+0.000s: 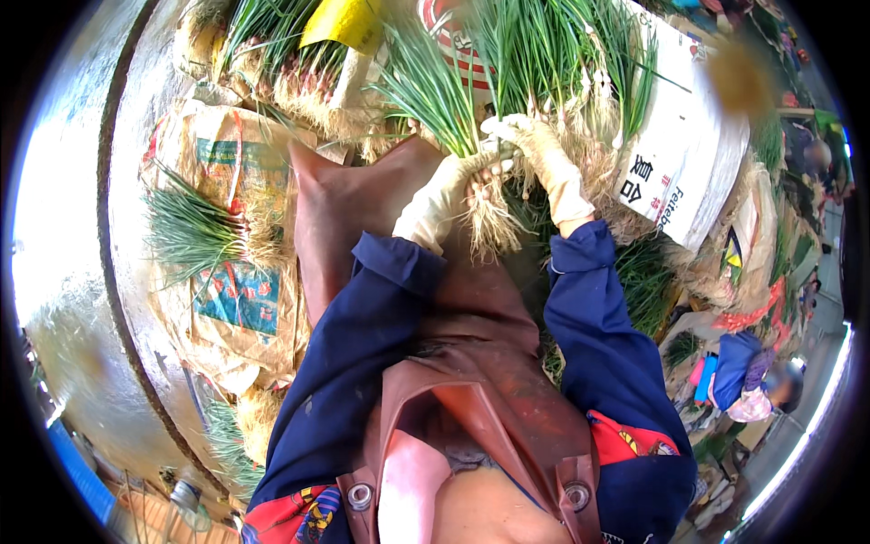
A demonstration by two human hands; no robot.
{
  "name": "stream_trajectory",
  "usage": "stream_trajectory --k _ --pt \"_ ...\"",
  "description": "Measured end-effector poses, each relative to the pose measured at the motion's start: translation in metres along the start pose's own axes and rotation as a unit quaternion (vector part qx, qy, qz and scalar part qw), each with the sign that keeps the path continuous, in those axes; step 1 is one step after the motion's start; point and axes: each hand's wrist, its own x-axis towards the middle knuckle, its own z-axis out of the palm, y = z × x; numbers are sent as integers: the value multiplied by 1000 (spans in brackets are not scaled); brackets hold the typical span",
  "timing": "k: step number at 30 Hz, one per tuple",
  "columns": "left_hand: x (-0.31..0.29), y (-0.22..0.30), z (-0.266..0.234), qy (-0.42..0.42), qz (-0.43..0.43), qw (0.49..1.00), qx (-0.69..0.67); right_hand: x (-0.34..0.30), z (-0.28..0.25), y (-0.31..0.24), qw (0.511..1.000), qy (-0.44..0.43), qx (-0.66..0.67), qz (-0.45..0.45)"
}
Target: The person cleans and sorts bunches of green onions by hand while wearing gloves, removing dirt and debris from the roots and bulbs.
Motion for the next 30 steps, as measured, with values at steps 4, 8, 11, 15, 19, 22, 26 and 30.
stream_trajectory --k 4,8,11,15,19,22,26,30 --pt "-19 6 45 49 -5 999 -13 11 -7 26 996 56 54 -41" --pt "-25 11 31 7 -41 996 -82 10 -16 27 992 -37 98 -71" --pt "-35 11 33 -24 -37 985 -165 2 -17 27 992 -9 85 -93" --pt "-45 13 31 8 -57 989 -136 -5 -19 43 952 85 -242 -165" --pt "-78 31 37 -134 -31 967 -214 -58 -57 51 848 109 -512 -87" --pt "-81 24 19 -60 -5 977 -203 -73 -25 38 818 -41 -573 26" --pt "-79 28 41 -71 16 986 -148 -9 -30 5 743 254 -613 -88" --pt "-62 21 45 -30 3 992 -120 51 -69 16 559 269 -784 -16"
